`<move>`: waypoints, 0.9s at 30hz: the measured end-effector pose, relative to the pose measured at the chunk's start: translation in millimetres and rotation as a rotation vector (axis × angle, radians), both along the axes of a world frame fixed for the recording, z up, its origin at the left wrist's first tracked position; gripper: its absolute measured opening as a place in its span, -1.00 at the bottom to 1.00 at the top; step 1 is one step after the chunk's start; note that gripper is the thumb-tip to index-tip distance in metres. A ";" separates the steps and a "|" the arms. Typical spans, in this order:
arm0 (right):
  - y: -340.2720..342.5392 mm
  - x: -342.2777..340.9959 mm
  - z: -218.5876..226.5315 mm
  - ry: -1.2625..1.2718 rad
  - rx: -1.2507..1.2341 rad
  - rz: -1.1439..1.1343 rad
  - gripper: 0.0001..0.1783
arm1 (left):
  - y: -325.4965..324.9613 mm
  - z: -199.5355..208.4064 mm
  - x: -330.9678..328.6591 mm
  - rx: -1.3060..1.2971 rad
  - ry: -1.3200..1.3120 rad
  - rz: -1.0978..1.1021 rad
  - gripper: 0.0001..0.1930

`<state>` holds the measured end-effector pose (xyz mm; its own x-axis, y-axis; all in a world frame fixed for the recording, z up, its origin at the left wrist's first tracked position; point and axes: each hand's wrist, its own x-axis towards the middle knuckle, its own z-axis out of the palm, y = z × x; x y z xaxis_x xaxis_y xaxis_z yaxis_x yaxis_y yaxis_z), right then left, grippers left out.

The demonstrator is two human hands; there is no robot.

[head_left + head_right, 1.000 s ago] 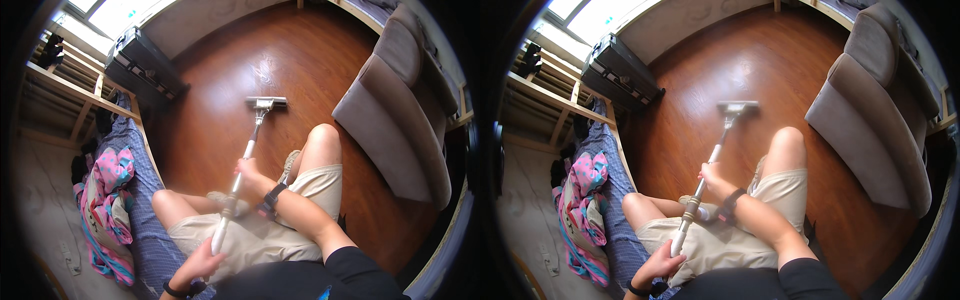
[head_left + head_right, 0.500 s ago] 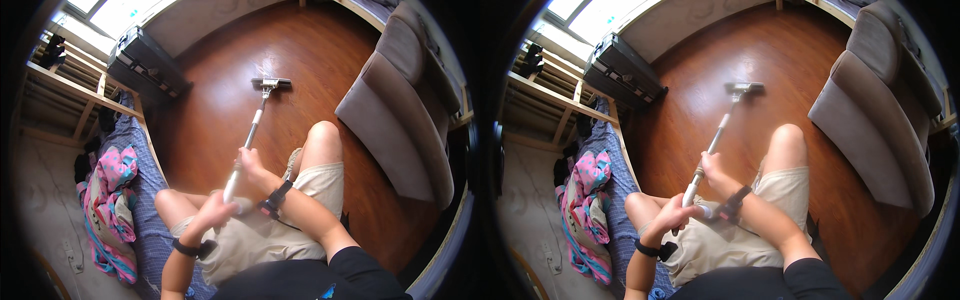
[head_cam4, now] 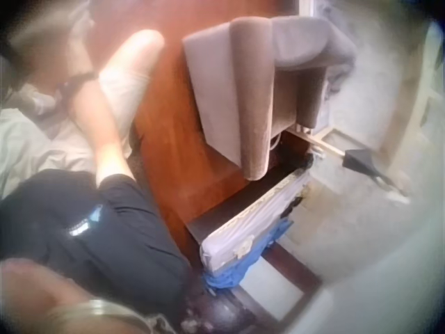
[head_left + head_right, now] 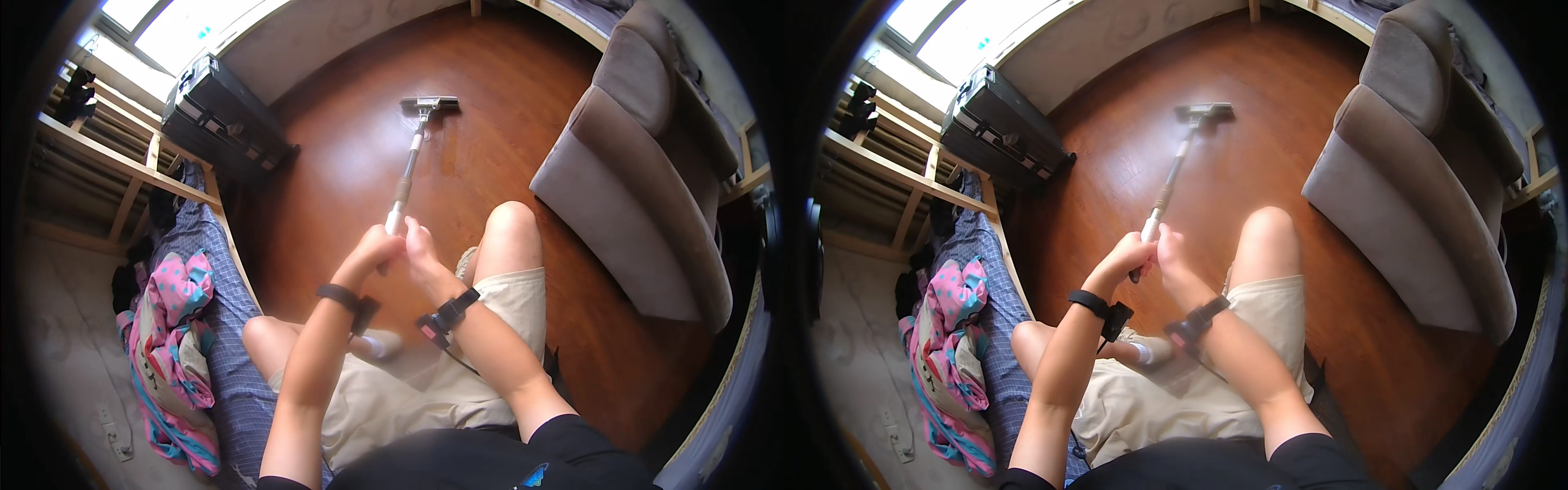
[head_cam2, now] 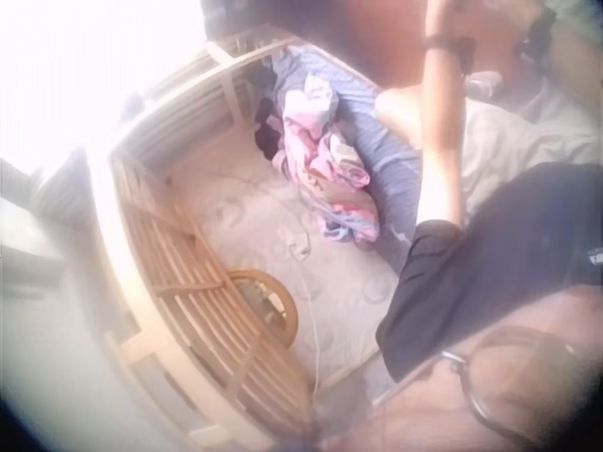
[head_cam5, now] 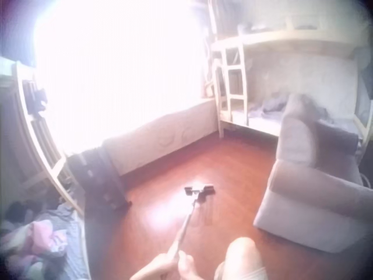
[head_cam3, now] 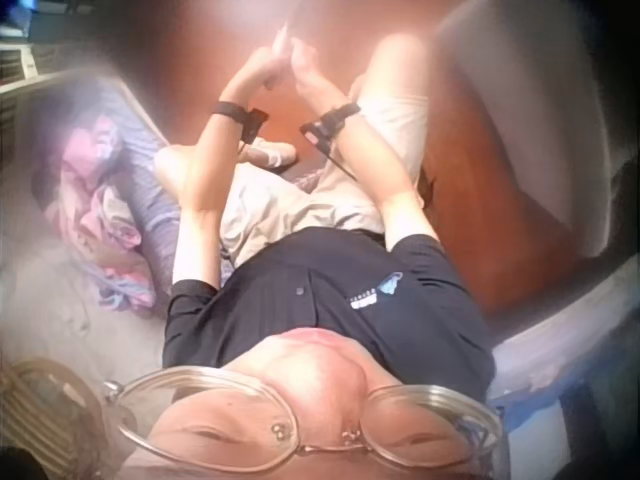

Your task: The person cleans the wooden floor in a room by pushing and pulling the head of a vacuum cleaner over the surface while seated.

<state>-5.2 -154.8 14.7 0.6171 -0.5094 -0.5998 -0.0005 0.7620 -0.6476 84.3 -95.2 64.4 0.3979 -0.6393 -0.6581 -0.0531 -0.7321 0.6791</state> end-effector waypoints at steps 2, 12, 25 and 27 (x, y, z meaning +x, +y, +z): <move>-4.0 3.2 -14.4 0.034 -0.010 -0.013 -0.52 | 14.0 -12.7 -12.1 -0.030 0.023 -0.011 -0.89; 13.9 26.1 -63.3 0.190 0.088 -0.020 -0.61 | 151.1 97.9 -95.8 0.127 0.102 -0.108 -0.63; 44.3 18.0 -41.2 0.303 0.014 -0.029 -0.66 | 200.6 97.9 -87.4 0.178 0.087 0.017 -0.68; 30.3 14.3 -42.0 0.313 0.013 0.017 -0.66 | 175.8 81.9 -83.1 0.168 0.091 0.003 -0.71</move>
